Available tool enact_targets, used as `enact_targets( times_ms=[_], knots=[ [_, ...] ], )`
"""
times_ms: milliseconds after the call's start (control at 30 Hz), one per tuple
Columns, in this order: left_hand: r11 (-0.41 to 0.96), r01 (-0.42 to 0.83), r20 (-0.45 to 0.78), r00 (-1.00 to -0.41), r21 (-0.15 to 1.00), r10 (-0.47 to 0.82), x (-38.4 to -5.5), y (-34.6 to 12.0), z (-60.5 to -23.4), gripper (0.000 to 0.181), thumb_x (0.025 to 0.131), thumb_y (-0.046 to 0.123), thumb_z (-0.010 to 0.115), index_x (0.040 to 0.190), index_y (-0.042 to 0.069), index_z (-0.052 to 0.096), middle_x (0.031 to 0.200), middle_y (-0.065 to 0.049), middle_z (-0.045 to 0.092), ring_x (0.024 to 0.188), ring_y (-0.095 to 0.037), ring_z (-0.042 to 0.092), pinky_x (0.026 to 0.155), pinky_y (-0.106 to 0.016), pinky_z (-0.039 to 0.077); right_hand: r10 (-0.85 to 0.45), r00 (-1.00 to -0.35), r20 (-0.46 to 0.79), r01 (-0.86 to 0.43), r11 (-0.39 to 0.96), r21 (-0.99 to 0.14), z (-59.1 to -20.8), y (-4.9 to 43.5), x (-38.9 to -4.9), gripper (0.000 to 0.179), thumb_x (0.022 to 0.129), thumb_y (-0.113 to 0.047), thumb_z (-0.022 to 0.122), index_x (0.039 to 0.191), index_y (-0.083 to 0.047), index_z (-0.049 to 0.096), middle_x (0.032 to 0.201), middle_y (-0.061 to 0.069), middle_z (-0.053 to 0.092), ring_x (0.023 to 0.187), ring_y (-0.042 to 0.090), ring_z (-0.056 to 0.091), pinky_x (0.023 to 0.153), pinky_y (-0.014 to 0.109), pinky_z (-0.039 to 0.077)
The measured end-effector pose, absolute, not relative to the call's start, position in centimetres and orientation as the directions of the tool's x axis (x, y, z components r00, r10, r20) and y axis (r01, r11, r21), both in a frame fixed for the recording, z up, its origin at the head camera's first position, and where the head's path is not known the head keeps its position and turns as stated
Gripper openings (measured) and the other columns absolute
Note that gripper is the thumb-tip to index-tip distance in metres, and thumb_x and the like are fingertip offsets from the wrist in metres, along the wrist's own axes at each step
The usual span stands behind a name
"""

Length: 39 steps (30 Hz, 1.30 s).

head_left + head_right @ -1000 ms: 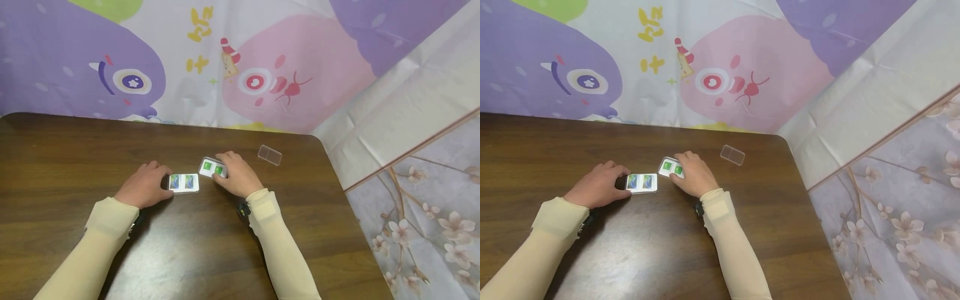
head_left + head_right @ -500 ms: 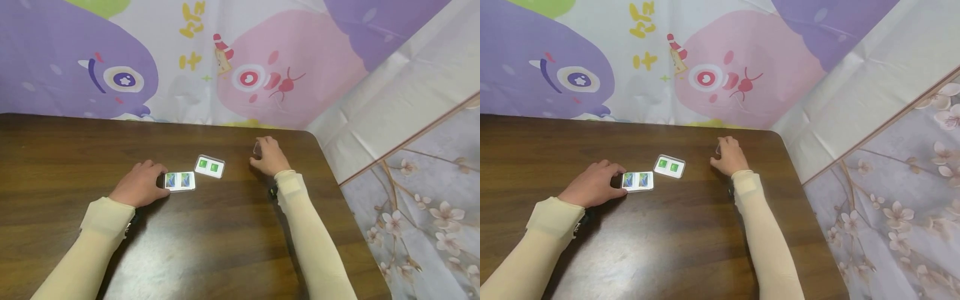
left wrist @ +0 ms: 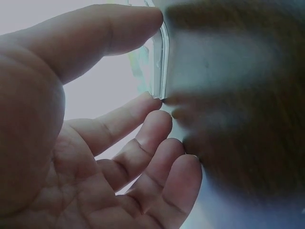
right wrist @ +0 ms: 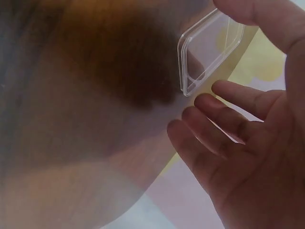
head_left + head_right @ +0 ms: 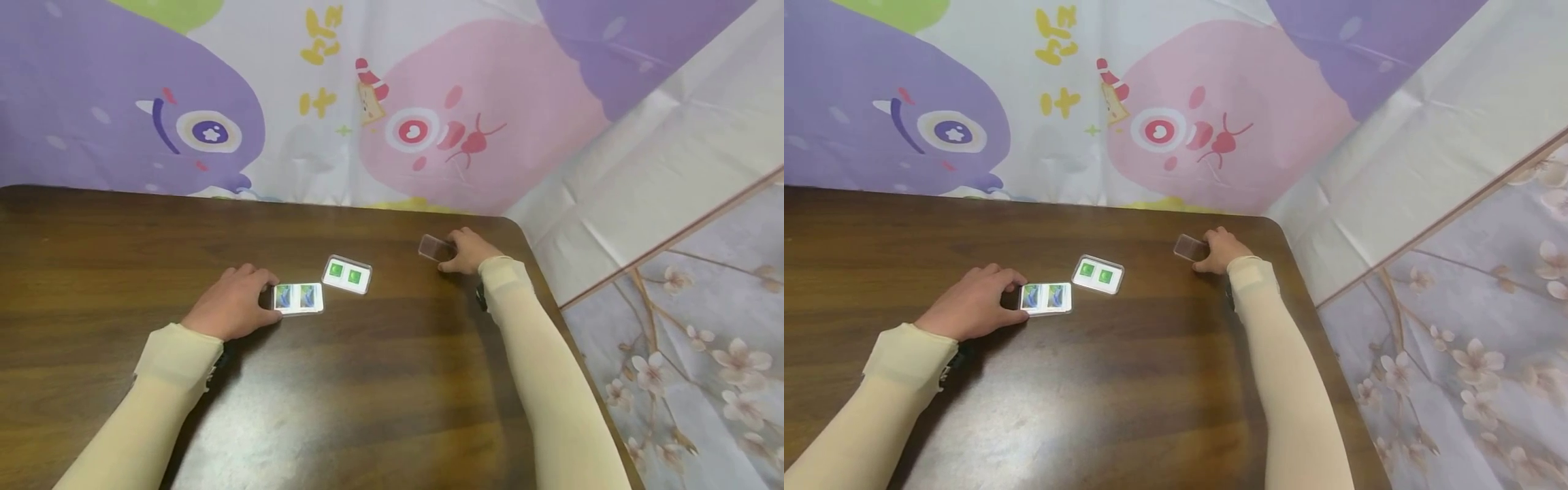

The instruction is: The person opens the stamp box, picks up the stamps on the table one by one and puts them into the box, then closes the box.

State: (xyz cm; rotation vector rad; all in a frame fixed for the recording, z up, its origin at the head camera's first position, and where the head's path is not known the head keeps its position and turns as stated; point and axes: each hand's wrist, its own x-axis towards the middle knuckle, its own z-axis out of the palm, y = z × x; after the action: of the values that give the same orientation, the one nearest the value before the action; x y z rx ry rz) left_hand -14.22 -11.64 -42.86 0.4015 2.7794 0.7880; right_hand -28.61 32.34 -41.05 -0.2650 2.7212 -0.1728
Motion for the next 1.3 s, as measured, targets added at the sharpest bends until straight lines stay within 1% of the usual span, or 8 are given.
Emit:
enact_targets(
  times_ms=[233,500,667,767,833,933,1133,1300],
  knots=[
    [0.81,0.201,-0.134,-0.936,0.551,0.324,-14.1,-11.3,-42.8,0.06,0.084,0.031,0.082,0.133,0.001,0.062,0.12,-0.019,0.061,0.109,-0.039,0.053,0.087,-0.057,0.048,-0.207,-0.889,-0.408,-0.173,0.978,-0.119,-40.2,32.1,-28.5,0.074,0.089,-0.035,0.078,0.144,0.006,0.049,0.137,0.023,0.053,0.121,0.034,0.054,0.108,0.049,0.044],
    [0.806,0.21,-0.118,-0.938,0.553,0.325,-14.1,-11.2,-42.6,0.059,0.084,0.031,0.082,0.131,0.001,0.063,0.119,-0.018,0.061,0.108,-0.038,0.053,0.087,-0.055,0.048,-0.216,-0.9,-0.379,-0.186,0.976,-0.114,-39.9,32.2,-28.5,0.055,0.088,-0.028,0.081,0.128,0.006,0.062,0.119,0.02,0.061,0.109,0.032,0.058,0.101,0.048,0.047],
    [0.801,0.218,-0.118,-0.934,0.557,0.336,-14.2,-11.1,-42.8,0.058,0.085,0.032,0.082,0.131,0.002,0.063,0.117,-0.016,0.062,0.107,-0.036,0.053,0.086,-0.054,0.048,-0.204,-0.896,-0.394,-0.185,0.979,-0.088,-40.4,32.3,-28.9,0.041,0.085,-0.027,0.083,0.111,0.001,0.069,0.105,0.014,0.067,0.094,0.027,0.059,0.09,0.044,0.05],
    [0.799,0.217,-0.115,-0.935,0.56,0.334,-14.1,-11.2,-42.8,0.058,0.084,0.03,0.081,0.131,0.002,0.063,0.117,-0.016,0.062,0.106,-0.036,0.053,0.084,-0.053,0.048,-0.212,-0.893,-0.398,-0.191,0.977,-0.091,-40.7,32.1,-29.2,0.034,0.084,-0.027,0.085,0.101,-0.001,0.07,0.095,0.01,0.07,0.085,0.025,0.059,0.082,0.042,0.05],
    [0.799,0.212,-0.115,-0.937,0.562,0.33,-14.1,-11.3,-42.9,0.057,0.084,0.03,0.081,0.131,0.002,0.063,0.117,-0.016,0.062,0.105,-0.036,0.052,0.084,-0.052,0.048,-0.218,-0.891,-0.399,-0.198,0.976,-0.092,-40.8,31.9,-29.5,0.032,0.083,-0.027,0.085,0.097,-0.002,0.071,0.091,0.009,0.07,0.082,0.024,0.058,0.08,0.041,0.05],
    [0.8,0.208,-0.115,-0.939,0.563,0.325,-14.1,-11.4,-42.9,0.057,0.084,0.029,0.081,0.131,0.002,0.063,0.117,-0.016,0.062,0.104,-0.035,0.053,0.083,-0.052,0.048,-0.209,-0.892,-0.401,-0.193,0.978,-0.08,-40.9,31.5,-29.8,0.032,0.084,-0.027,0.085,0.098,-0.002,0.071,0.092,0.009,0.071,0.083,0.024,0.059,0.082,0.041,0.05],
    [0.801,0.205,-0.118,-0.939,0.562,0.323,-14.3,-11.5,-42.9,0.058,0.084,0.028,0.08,0.132,0.0,0.062,0.117,-0.017,0.063,0.106,-0.036,0.054,0.086,-0.053,0.048,-0.184,-0.89,-0.417,-0.166,0.983,-0.08,-40.9,30.9,-29.9,0.034,0.087,-0.025,0.083,0.108,0.0,0.071,0.101,0.012,0.072,0.089,0.026,0.062,0.088,0.044,0.051],
    [0.801,0.211,-0.115,-0.938,0.56,0.328,-14.3,-11.6,-42.9,0.056,0.084,0.026,0.08,0.132,0.001,0.062,0.116,-0.017,0.063,0.104,-0.036,0.054,0.084,-0.053,0.048,-0.168,-0.889,-0.427,-0.143,0.986,-0.092,-40.8,30.7,-29.7,0.036,0.088,-0.024,0.082,0.112,0.0,0.07,0.106,0.013,0.073,0.092,0.026,0.063,0.091,0.045,0.051]
  ],
)
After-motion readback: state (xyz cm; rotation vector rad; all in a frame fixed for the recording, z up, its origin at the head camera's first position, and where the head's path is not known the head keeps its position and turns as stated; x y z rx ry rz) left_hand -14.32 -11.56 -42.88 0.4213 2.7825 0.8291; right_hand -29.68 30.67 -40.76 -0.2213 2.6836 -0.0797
